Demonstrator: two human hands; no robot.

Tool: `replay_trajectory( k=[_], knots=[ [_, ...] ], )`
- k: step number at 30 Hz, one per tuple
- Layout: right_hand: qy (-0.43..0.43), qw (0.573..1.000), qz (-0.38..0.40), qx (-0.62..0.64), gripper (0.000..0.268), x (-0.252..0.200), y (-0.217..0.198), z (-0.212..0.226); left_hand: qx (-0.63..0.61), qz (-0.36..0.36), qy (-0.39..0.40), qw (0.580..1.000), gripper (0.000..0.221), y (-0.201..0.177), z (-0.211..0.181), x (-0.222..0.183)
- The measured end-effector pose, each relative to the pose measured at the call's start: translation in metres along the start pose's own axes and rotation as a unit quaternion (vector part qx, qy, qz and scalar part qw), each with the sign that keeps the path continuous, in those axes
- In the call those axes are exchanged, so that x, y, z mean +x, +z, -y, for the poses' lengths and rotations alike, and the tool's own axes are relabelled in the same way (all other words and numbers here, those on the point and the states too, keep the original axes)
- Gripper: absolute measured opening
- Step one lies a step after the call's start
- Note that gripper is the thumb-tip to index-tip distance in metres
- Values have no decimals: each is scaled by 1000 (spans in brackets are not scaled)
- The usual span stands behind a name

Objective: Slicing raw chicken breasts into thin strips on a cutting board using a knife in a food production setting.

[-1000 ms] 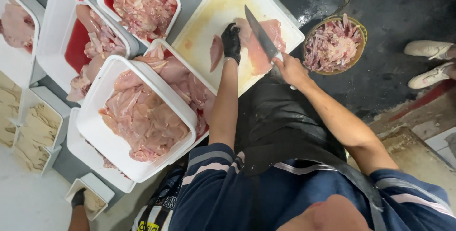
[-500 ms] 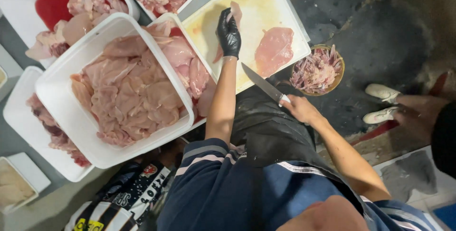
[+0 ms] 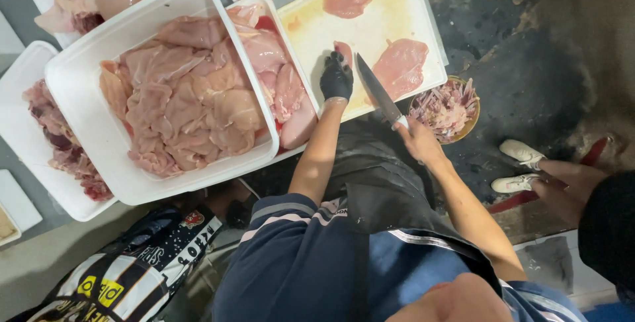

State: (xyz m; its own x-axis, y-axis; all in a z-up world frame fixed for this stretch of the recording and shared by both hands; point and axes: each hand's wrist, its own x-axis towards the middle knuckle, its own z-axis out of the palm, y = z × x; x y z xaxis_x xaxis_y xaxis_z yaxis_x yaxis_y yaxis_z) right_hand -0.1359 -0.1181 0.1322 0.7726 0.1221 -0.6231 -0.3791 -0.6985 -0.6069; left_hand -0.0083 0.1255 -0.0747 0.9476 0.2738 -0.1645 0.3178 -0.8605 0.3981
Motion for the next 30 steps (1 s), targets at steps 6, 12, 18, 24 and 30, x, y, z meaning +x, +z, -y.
replay_trajectory(
  k=[6,12,18,24,30],
  knots=[
    [-18,998,3,-54,49,18,5,-6,-100,77,-107,986,70,37,9,-75],
    [-33,998,-3,-60,51,38,4,-7,-4,-156,21,988,54,-31,-22,-57],
    [-65,992,39,-96,51,57,-6,2,212,-120,7,970,65,-44,-47,-30],
    [-93,989,67,-95,52,74,-8,-4,165,-66,17,984,56,-41,-41,-23],
    [-117,990,73,-29,59,82,-7,28,282,-3,10,959,59,-45,-43,-23]
  ],
)
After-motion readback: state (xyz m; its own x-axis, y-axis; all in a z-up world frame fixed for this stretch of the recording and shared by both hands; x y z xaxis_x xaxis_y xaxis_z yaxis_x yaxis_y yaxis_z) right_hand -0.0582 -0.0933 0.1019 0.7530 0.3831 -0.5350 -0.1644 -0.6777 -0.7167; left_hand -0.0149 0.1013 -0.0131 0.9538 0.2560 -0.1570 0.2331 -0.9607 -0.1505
